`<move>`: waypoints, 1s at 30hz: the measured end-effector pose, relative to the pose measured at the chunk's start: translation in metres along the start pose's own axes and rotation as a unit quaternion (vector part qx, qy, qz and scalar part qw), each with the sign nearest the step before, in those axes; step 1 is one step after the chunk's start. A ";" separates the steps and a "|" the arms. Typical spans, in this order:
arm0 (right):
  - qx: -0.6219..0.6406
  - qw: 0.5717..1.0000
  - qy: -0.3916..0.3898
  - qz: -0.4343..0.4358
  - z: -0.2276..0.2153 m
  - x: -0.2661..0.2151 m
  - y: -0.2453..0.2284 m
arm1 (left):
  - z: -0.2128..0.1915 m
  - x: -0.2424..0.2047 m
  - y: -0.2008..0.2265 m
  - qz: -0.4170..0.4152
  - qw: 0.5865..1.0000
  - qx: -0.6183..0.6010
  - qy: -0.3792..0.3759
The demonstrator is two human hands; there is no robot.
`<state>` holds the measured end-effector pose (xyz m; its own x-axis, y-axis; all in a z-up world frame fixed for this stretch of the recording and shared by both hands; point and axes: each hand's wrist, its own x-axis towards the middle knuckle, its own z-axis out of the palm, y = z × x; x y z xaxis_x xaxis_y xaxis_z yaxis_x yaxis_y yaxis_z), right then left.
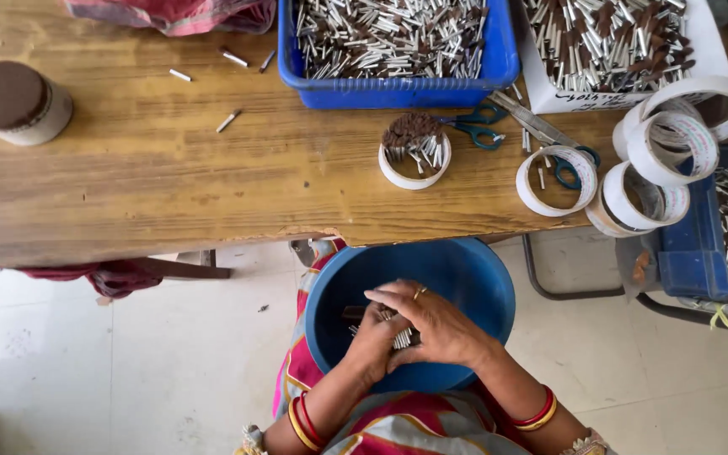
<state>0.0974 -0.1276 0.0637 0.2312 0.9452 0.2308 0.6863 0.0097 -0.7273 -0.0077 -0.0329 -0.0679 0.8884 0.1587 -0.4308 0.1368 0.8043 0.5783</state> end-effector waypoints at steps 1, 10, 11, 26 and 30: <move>-0.002 1.000 0.005 0.004 0.004 -0.006 0.007 | 0.004 -0.002 0.008 -0.004 1.000 0.003 -0.004; -0.057 0.998 0.005 -0.022 0.010 -0.022 0.009 | 0.021 -0.014 0.043 -0.055 0.997 0.010 -0.057; -0.060 0.996 0.065 -0.028 0.007 -0.021 0.008 | 0.021 -0.015 0.047 -0.057 0.995 0.010 -0.085; 0.249 0.902 0.279 0.217 0.012 -0.047 0.056 | 0.045 -0.018 0.072 0.058 0.975 0.210 -0.042; 0.234 0.931 0.198 0.199 0.001 -0.041 0.047 | 0.040 -0.019 0.068 0.033 0.982 0.185 -0.024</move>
<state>0.1193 -0.1650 0.0195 0.7030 0.7103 0.0353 0.1373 -0.0868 -0.9867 0.0023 -0.0042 0.0074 0.9195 0.1689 -0.3550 0.2194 0.5290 0.8198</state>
